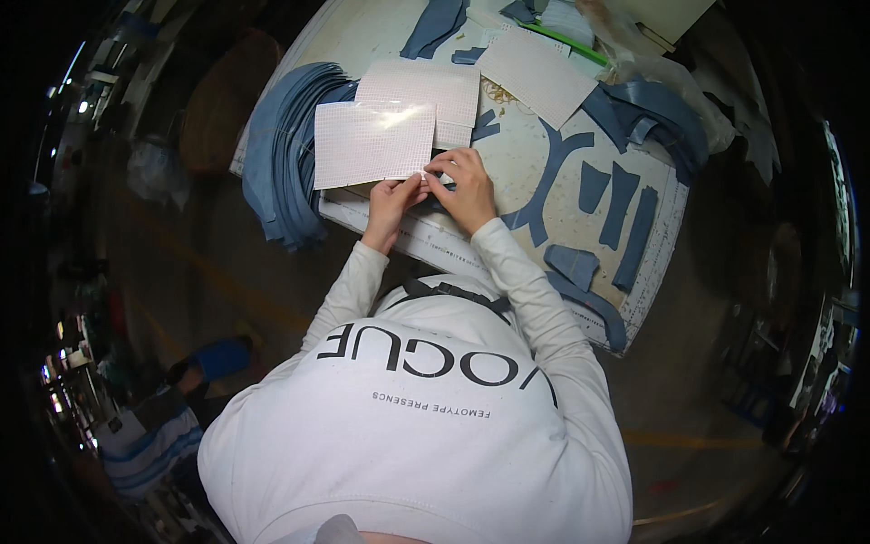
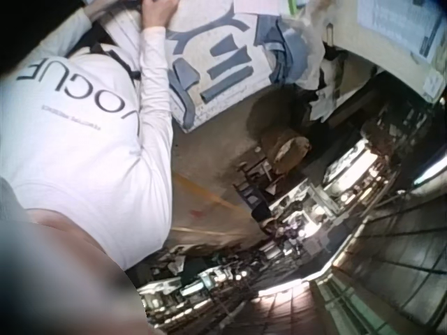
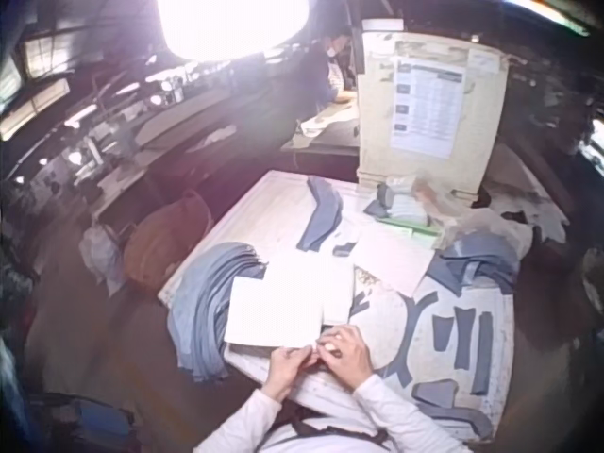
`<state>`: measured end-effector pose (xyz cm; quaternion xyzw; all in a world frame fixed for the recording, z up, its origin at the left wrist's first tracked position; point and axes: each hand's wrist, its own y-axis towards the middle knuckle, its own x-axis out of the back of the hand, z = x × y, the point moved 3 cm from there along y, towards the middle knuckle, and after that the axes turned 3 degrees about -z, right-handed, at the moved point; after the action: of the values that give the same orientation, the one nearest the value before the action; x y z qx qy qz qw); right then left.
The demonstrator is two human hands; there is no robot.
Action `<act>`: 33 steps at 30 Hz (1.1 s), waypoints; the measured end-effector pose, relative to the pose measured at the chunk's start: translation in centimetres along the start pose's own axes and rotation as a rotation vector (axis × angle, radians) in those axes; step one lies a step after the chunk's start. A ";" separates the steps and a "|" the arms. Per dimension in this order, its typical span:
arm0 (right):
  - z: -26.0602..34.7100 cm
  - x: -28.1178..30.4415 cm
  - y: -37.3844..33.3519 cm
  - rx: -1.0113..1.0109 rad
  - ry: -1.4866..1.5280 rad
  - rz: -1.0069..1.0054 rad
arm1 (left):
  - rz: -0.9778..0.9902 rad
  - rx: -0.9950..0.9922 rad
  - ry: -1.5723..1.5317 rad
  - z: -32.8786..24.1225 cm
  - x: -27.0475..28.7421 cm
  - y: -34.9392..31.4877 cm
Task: The person repeatedly picks up small blue fabric pieces, aligns them on a white grid sheet, and secures them with pins. After pinning several pieces, the person gathers the pinned fabric into a stack and secures it with a rubber band.
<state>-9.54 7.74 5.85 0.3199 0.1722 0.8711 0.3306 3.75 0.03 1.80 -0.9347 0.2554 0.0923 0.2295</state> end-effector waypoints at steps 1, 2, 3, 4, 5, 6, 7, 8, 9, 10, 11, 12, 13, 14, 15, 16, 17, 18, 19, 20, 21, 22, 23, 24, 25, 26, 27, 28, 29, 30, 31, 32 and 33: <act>0.0 0.0 0.0 -0.001 0.007 -0.004 | 0.005 -0.016 0.000 0.0 0.0 0.0; 0.1 0.0 0.0 -0.010 0.010 0.002 | 0.012 -0.034 0.000 0.0 0.1 0.0; 0.1 0.0 0.0 -0.018 0.012 0.007 | 0.020 -0.045 0.009 0.0 0.1 0.0; 0.1 0.0 0.1 -0.025 0.014 0.013 | 0.029 -0.056 0.018 0.0 0.2 0.1; 0.1 0.0 0.1 -0.020 0.008 0.014 | 0.043 -0.082 0.007 0.0 0.2 0.2; 0.2 0.0 0.2 -0.015 0.003 0.017 | 0.036 -0.075 0.020 0.1 0.3 0.2; 0.3 0.1 0.2 -0.010 -0.004 0.018 | 0.036 -0.083 0.014 0.1 0.3 0.3; 0.3 0.1 0.2 0.004 -0.023 0.013 | 0.027 -0.069 0.006 0.2 0.3 0.3; 0.5 0.1 0.1 0.018 -0.042 0.007 | 0.024 -0.077 0.005 0.3 0.2 0.3; 0.5 0.1 0.3 0.045 -0.061 -0.006 | 0.016 -0.079 0.002 0.2 0.1 0.7; 0.7 0.1 0.3 0.055 -0.064 -0.011 | 0.016 -0.081 -0.017 0.2 0.1 0.6; 0.7 0.0 0.3 0.065 -0.068 -0.014 | 0.000 -0.052 -0.011 0.3 0.1 0.7; 0.8 0.0 0.3 0.076 -0.069 -0.020 | -0.009 -0.034 -0.020 0.3 0.1 0.6; 0.7 0.0 0.4 0.054 -0.053 -0.041 | -0.023 -0.011 -0.034 0.4 0.1 0.6; 0.7 0.0 0.4 0.034 -0.034 -0.063 | -0.018 -0.015 -0.016 0.4 0.0 0.5; 0.6 0.0 0.5 0.015 -0.013 -0.082 | -0.020 -0.013 -0.004 0.4 0.0 0.5; 0.7 -0.1 0.5 0.034 -0.001 -0.076 | -0.023 -0.012 0.008 0.4 0.0 0.4; 0.8 -0.2 0.5 0.054 0.013 -0.067 | -0.018 -0.013 0.008 0.5 0.0 0.4; 0.9 -0.2 0.6 0.073 0.027 -0.058 | -0.013 -0.014 0.008 0.5 0.0 0.4; 0.9 -0.3 0.5 0.069 0.015 -0.045 | -0.012 -0.009 0.004 0.5 0.0 0.5; 1.0 -0.4 0.4 0.065 0.002 -0.032 | -0.006 -0.018 0.004 0.5 0.0 0.5; 1.1 -0.4 0.3 0.068 -0.012 -0.016 | -0.005 -0.021 -0.001 0.6 0.0 0.5; 1.2 -0.4 0.2 0.073 -0.031 -0.017 | -0.006 -0.024 -0.013 0.6 0.0 0.6; 1.3 -0.4 0.1 0.086 -0.051 -0.014 | -0.004 -0.030 -0.002 0.6 -0.1 0.6; 1.5 -0.4 0.1 0.099 -0.071 -0.012 | -0.004 -0.035 0.003 0.6 -0.1 0.6; 1.6 -0.4 0.0 0.094 -0.070 -0.013 | -0.002 -0.039 0.008 0.6 -0.2 0.6; 1.7 -0.4 0.0 0.089 -0.069 -0.014 | 0.001 -0.030 -0.005 0.7 -0.2 0.6; 1.9 -0.4 0.0 0.085 -0.069 -0.016 | 0.005 -0.021 -0.018 0.7 -0.2 0.5; 1.9 -0.3 0.2 0.063 -0.032 -0.030 | 0.019 -0.025 -0.043 0.6 -0.3 0.6; 2.1 -0.2 -0.1 0.027 0.005 -0.037 | 0.007 0.004 -0.021 0.8 -0.1 0.2; 2.2 -0.2 0.0 0.005 0.042 -0.051 | 0.008 0.007 -0.013 0.7 -0.1 0.1; 2.3 -0.3 0.0 -0.004 0.096 -0.018 | 0.010 0.009 -0.004 0.7 -0.1 0.0; 2.4 -0.4 0.0 -0.012 0.149 0.016 | 0.017 0.003 0.000 0.7 -0.1 -0.1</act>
<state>-7.74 7.70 7.43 0.2535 0.1886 0.8961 0.3117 3.69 0.44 1.26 -0.9321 0.2635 0.0941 0.2299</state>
